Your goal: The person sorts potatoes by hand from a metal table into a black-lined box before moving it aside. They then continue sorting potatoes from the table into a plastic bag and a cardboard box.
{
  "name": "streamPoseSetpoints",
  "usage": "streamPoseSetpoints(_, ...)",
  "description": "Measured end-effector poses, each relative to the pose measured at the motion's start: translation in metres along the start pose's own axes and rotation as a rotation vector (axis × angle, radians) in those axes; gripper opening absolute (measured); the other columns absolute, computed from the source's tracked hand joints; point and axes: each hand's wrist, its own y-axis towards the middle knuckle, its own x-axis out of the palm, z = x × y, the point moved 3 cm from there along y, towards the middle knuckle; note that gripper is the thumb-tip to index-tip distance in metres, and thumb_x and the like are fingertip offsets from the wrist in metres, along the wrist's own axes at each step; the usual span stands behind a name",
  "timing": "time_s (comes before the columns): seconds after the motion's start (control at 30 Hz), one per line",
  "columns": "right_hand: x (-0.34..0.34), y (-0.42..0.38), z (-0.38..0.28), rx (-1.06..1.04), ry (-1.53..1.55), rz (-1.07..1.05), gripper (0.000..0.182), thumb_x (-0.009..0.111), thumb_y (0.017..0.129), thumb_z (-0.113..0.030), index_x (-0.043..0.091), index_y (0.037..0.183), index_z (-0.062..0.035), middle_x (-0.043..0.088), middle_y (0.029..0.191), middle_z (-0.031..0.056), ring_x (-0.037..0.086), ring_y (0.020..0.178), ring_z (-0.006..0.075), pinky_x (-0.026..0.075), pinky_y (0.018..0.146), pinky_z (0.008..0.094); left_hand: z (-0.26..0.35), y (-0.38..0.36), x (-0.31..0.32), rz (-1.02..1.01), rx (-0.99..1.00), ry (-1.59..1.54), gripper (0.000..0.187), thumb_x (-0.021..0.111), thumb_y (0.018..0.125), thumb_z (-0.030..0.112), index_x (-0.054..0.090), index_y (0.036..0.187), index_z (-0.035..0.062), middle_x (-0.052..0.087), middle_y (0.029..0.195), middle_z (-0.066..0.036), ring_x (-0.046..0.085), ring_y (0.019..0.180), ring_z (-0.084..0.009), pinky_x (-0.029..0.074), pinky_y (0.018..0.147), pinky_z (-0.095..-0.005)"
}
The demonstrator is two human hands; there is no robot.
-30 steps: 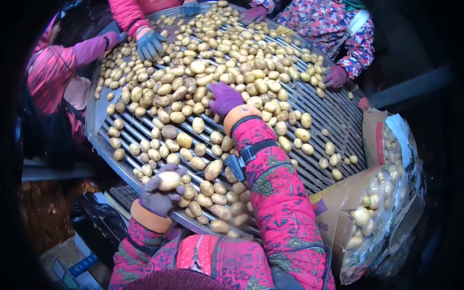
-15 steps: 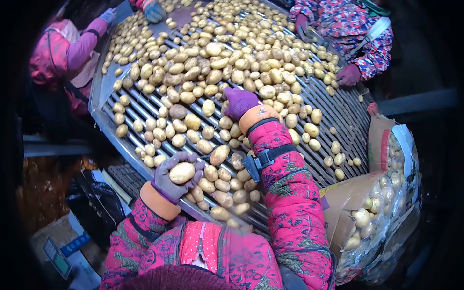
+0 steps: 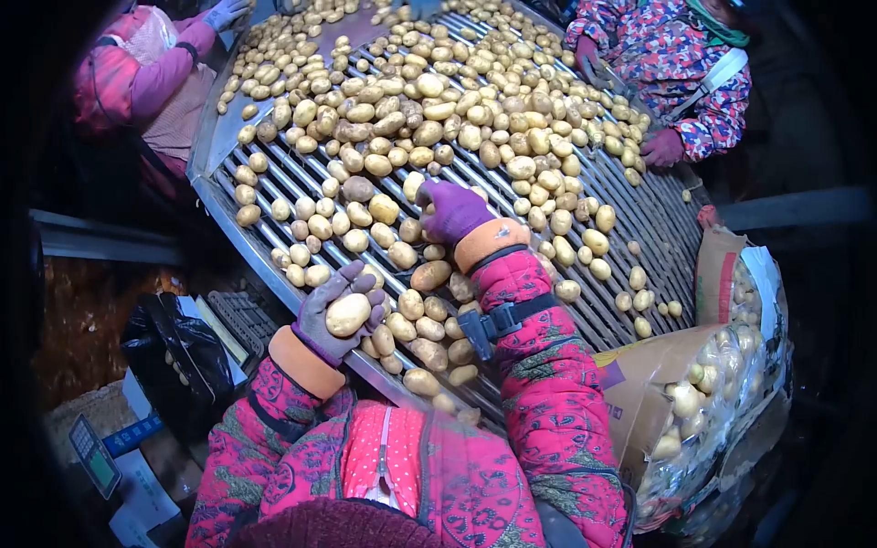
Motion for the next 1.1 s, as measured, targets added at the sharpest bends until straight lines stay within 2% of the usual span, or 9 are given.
streamPoseSetpoints(0.1, 0.006, -0.001, 0.001, 0.015, -0.051, 0.037, 0.024, 0.066, 0.075, -0.017, 0.065, 0.099, -0.0139, 0.067, 0.102, 0.0136, 0.066, 0.091, 0.0321, 0.052, 0.079, 0.0408, -0.008, -0.006, -0.005, 0.126, 0.047, 0.123, 0.041, 0.057, 0.093, 0.022, 0.047, 0.132, 0.0117, 0.059, 0.118, -0.013, 0.061, 0.099, -0.0325, 0.054, 0.084, -0.0456)
streamPoseSetpoints(0.2, -0.001, -0.033, -0.008, -0.145, 0.716, 0.217, 0.031, 0.068, 0.081, -0.012, 0.063, 0.112, -0.0073, 0.067, 0.096, 0.0065, 0.064, 0.088, 0.015, 0.052, 0.079, 0.0293, -0.013, -0.009, 0.004, 0.012, -0.002, 0.194, 0.048, 0.058, 0.093, 0.029, 0.043, 0.136, 0.0151, 0.054, 0.125, -0.014, 0.06, 0.101, -0.0324, 0.053, 0.084, -0.0432)
streamPoseSetpoints(0.27, -0.01, -0.071, -0.047, -0.348, 0.745, 0.169, 0.033, 0.066, 0.082, -0.005, 0.062, 0.114, -0.0063, 0.066, 0.101, 0.0059, 0.063, 0.092, 0.0137, 0.052, 0.078, 0.0281, -0.017, -0.01, 0.013, -0.086, -0.149, 0.153, 0.051, 0.056, 0.093, 0.032, 0.04, 0.139, 0.0167, 0.055, 0.126, -0.014, 0.06, 0.101, -0.0313, 0.054, 0.081, -0.0419)
streamPoseSetpoints(0.33, -0.008, -0.11, -0.081, -0.509, 0.59, 0.021, 0.046, 0.066, 0.081, -0.003, 0.058, 0.126, -0.0115, 0.065, 0.108, 0.0078, 0.065, 0.096, 0.0189, 0.052, 0.079, 0.0299, -0.021, -0.01, 0.021, -0.174, 0.015, 0.838, 0.04, 0.046, 0.099, 0.034, 0.046, 0.134, 0.014, 0.055, 0.126, -0.015, 0.061, 0.097, -0.0277, 0.054, 0.074, -0.0402)
streamPoseSetpoints(0.4, -0.008, -0.134, -0.095, -0.555, 0.403, 0.017, 0.052, 0.069, 0.081, -0.006, 0.054, 0.131, -0.0055, 0.063, 0.117, 0.0095, 0.061, 0.106, 0.0193, 0.049, 0.09, 0.0326, -0.03, -0.008, 0.009, -0.097, -0.013, 0.542, 0.04, 0.043, 0.1, 0.032, 0.048, 0.132, 0.0091, 0.056, 0.125, -0.015, 0.061, 0.099, -0.0268, 0.054, 0.075, -0.0399)
streamPoseSetpoints(0.6, 0.007, -0.162, -0.09, -0.009, 1.575, 0.079, 0.055, 0.061, 0.091, -0.017, 0.039, 0.139, -0.0002, 0.052, 0.131, 0.0156, 0.053, 0.119, 0.0275, 0.044, 0.103, 0.04, -0.033, -0.032, 0.003, -0.265, -0.097, 0.09, 0.052, 0.051, 0.095, 0.033, 0.041, 0.138, 0.0055, 0.047, 0.136, -0.018, 0.052, 0.12, -0.0381, 0.047, 0.096, -0.0506)
streamPoseSetpoints(0.77, 0.035, -0.178, -0.099, -0.042, 1.477, 0.105, 0.051, 0.044, 0.101, -0.031, 0.036, 0.141, -0.0001, 0.048, 0.136, 0.0179, 0.05, 0.124, 0.023, 0.045, 0.1, 0.0344, -0.047, -0.044, 0.012, -0.156, -0.069, -0.052, 0.048, 0.047, 0.096, 0.038, 0.043, 0.133, 0.0066, 0.045, 0.137, -0.017, 0.045, 0.127, -0.0399, 0.041, 0.101, -0.0592)
streamPoseSetpoints(0.93, 0.04, -0.191, -0.092, -0.076, 1.494, 0.1, 0.049, 0.045, 0.101, -0.03, 0.038, 0.14, -0.0003, 0.051, 0.133, 0.0165, 0.05, 0.123, 0.023, 0.041, 0.104, 0.036, -0.052, -0.054, 0.001, -0.137, 0.021, 0.207, 0.055, 0.049, 0.095, 0.046, 0.043, 0.133, 0.0066, 0.045, 0.136, -0.018, 0.044, 0.127, -0.0425, 0.041, 0.101, -0.0588)
streamPoseSetpoints(1.1, 0.041, -0.201, -0.091, -0.024, 1.417, -0.007, 0.051, 0.051, 0.097, -0.025, 0.04, 0.139, 0.0013, 0.051, 0.133, 0.0181, 0.048, 0.126, 0.025, 0.039, 0.106, 0.0384, -0.053, -0.07, 0.005, -0.153, -0.164, -0.07, 0.063, 0.044, 0.095, 0.054, 0.04, 0.138, 0.0081, 0.046, 0.135, -0.019, 0.047, 0.124, -0.044, 0.045, 0.099, -0.0558)
